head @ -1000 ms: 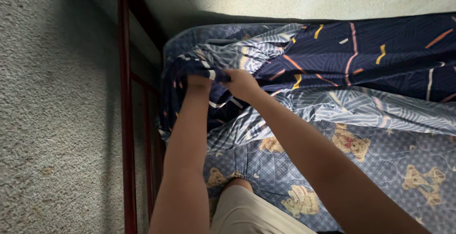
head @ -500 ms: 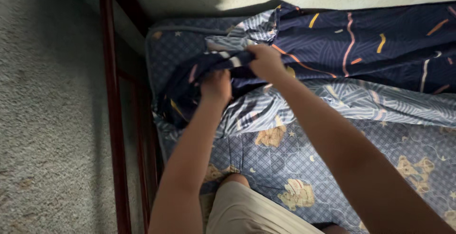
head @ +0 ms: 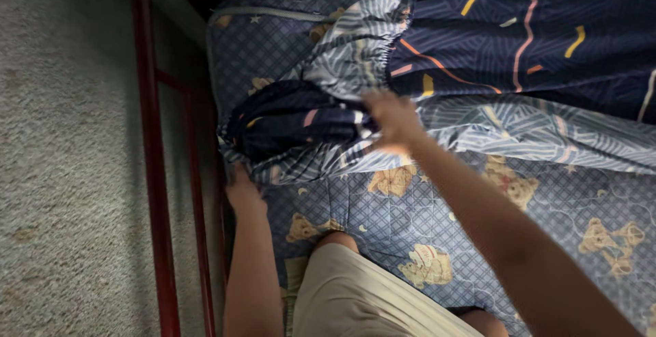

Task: The person folds a dark blue patterned duvet cover on a bed, rolling it tightly into a bundle and placing it aside. They then pick up a light-colored quilt, spread it out on the bed, and begin folding it.

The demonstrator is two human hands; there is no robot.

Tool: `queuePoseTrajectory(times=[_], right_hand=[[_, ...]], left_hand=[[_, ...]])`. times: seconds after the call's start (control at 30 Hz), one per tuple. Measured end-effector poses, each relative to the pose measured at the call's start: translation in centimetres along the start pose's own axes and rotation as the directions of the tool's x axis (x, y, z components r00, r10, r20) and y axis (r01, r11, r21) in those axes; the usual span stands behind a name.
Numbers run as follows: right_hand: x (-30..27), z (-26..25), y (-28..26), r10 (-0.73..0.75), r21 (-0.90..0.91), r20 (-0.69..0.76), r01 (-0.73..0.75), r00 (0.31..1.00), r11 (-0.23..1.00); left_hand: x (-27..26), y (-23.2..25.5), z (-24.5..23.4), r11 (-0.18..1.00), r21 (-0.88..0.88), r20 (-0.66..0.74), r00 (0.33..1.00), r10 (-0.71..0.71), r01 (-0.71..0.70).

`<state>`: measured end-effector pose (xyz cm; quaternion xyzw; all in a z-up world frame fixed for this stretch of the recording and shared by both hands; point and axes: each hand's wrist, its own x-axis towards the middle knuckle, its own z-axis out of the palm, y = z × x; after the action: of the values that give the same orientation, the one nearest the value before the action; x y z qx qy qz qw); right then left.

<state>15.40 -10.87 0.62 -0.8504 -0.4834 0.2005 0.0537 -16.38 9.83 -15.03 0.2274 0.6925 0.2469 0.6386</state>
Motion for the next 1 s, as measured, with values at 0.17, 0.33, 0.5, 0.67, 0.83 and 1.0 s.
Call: queuePoseTrajectory(times=[0.17,0.33,0.5,0.67,0.83,1.0], right_hand=[[-3.0,2.6,-7.0,-0.024,-0.061,0.097,0.03,0.995,0.998],[-5.2,6.6,-6.7,0.155,-0.06,0.211,-0.146,0.965,0.987],[-6.4,14.1,-2.8,0.242,0.125,-0.048,-0.234,0.969,0.964],[-6.4,20.0,2.6,0.523,0.733,-0.025,-0.34,0.852,0.589],[-6.3,20.6,5.1,0.7,0.952,0.289,-0.117,0.654,-0.283],[-7.1,17.7,5.7,0.649,0.857,0.475,-0.144,0.594,-0.495]], left_hand=[[-5.8,2.5,4.7,0.992,0.018,0.118,0.986,0.12,-0.123],[-14.4,4.9,10.3,0.688,0.246,0.516,0.694,0.503,-0.682],[-24.2,5.9,16.9,0.617,0.056,0.955,0.223,0.196,-0.785],[-26.3,5.8,19.8,0.244,-0.231,0.972,-0.213,0.101,-0.942],[-23.0,4.1,18.4,-0.267,-0.331,0.944,-0.317,-0.096,-0.905],[-18.6,1.4,16.9,-0.767,-0.481,0.874,-0.301,-0.381,-0.424]])
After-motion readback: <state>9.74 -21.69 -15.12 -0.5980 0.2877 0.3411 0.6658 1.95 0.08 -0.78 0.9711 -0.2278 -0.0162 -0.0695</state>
